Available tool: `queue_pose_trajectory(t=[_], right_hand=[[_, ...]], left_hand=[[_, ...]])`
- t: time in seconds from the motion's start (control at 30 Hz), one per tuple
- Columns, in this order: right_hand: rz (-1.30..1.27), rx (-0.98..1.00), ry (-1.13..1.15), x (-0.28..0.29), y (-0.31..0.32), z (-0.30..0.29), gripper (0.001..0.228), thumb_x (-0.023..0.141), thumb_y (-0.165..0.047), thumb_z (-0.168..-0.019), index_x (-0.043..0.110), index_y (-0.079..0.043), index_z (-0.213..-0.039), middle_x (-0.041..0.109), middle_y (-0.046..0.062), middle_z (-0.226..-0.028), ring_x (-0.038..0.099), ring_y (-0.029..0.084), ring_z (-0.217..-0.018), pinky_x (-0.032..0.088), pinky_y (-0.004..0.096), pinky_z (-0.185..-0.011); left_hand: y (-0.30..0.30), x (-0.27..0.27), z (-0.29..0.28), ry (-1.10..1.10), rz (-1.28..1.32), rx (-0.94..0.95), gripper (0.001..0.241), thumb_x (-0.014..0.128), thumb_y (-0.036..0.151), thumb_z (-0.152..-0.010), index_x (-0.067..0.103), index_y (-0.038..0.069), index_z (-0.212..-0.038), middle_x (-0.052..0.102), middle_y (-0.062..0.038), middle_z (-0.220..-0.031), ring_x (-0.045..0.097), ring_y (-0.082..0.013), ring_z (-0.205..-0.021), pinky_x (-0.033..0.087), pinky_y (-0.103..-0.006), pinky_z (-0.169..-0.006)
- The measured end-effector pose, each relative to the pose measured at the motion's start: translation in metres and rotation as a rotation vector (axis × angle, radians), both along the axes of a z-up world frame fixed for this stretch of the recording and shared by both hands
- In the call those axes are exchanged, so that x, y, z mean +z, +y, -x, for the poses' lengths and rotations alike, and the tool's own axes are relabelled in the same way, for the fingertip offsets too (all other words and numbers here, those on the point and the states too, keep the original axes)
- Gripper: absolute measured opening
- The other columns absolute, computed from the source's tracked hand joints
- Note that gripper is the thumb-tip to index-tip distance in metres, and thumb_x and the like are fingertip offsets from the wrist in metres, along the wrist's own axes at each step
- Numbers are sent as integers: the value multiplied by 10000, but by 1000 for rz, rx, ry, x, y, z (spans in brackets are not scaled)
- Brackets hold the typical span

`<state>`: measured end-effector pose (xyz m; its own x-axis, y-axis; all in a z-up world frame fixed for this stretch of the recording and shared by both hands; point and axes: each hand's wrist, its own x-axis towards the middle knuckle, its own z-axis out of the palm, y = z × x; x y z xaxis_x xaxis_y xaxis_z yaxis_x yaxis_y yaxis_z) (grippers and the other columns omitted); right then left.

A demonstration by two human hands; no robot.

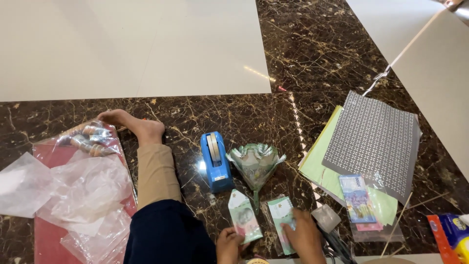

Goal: Assembling a money bouquet by folding banknotes into flower shapes and taping them together.

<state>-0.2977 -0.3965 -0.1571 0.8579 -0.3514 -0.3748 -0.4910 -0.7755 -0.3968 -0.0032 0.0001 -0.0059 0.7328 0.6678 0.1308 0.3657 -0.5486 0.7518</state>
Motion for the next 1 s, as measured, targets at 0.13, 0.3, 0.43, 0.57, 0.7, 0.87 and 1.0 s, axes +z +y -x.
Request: queue_pose_trajectory(t=[0.13,0.3,0.43,0.57,0.7,0.87,1.0], right_hand=[[-697,-32,164,28,17,1,436,818,-241,-809,764,-66,-1204,848,92,-990,785,147,-825,624,232,-731],[-1514,-566,320,-11,4,0,431,475,-134,-1028,513,145,-1353,611,347,-1147,662,416,-981,631,508,-801],[-1518,-498,467,-22,5,7,592,584,51,-929,443,35,-1504,651,328,-1214,698,395,-997,629,446,-862],[-1533,-185,332,-32,-2,5,757,666,72,-752,447,18,-1475,667,289,-1304,687,355,-1087,568,438,-925],[-1537,-387,214,-4,7,1,362,647,94,-860,615,146,-1217,652,278,-1005,666,373,-803,598,499,-797],[-1295,-460,-124,-2,22,-22,133,717,168,-804,701,115,-925,744,287,-870,687,333,-821,573,417,-765],[-1070,-470,-155,13,35,-37,250,755,110,-818,789,114,-1066,765,259,-923,695,325,-842,569,424,-833]], left_hand=[[2,-3,-1,9,-3,4,1071,492,-3,-787,-340,-104,-1453,-330,-352,-1583,-269,-432,-1534,-185,-496,-1254],[-7,16,8,50,-7,10,1013,435,-39,-769,-297,-135,-1462,-306,-367,-1581,-248,-451,-1534,-167,-502,-1262],[-11,28,7,186,-11,36,955,451,127,-907,-277,-138,-1465,-278,-356,-1595,-233,-440,-1537,-161,-501,-1253],[-3,9,2,80,0,14,1018,424,-33,-758,-314,-132,-1452,-317,-366,-1576,-267,-448,-1525,-186,-508,-1245],[-1,8,2,76,-43,0,1039,443,-85,-716,-295,-160,-1443,-298,-389,-1566,-265,-471,-1510,-185,-503,-1246],[-3,12,2,125,-35,15,1003,433,-32,-783,-312,-144,-1445,-317,-378,-1570,-259,-440,-1532,-166,-493,-1257],[-3,11,1,145,-38,21,1058,487,-28,-775,-332,-133,-1436,-321,-372,-1572,-266,-436,-1531,-169,-480,-1254]])
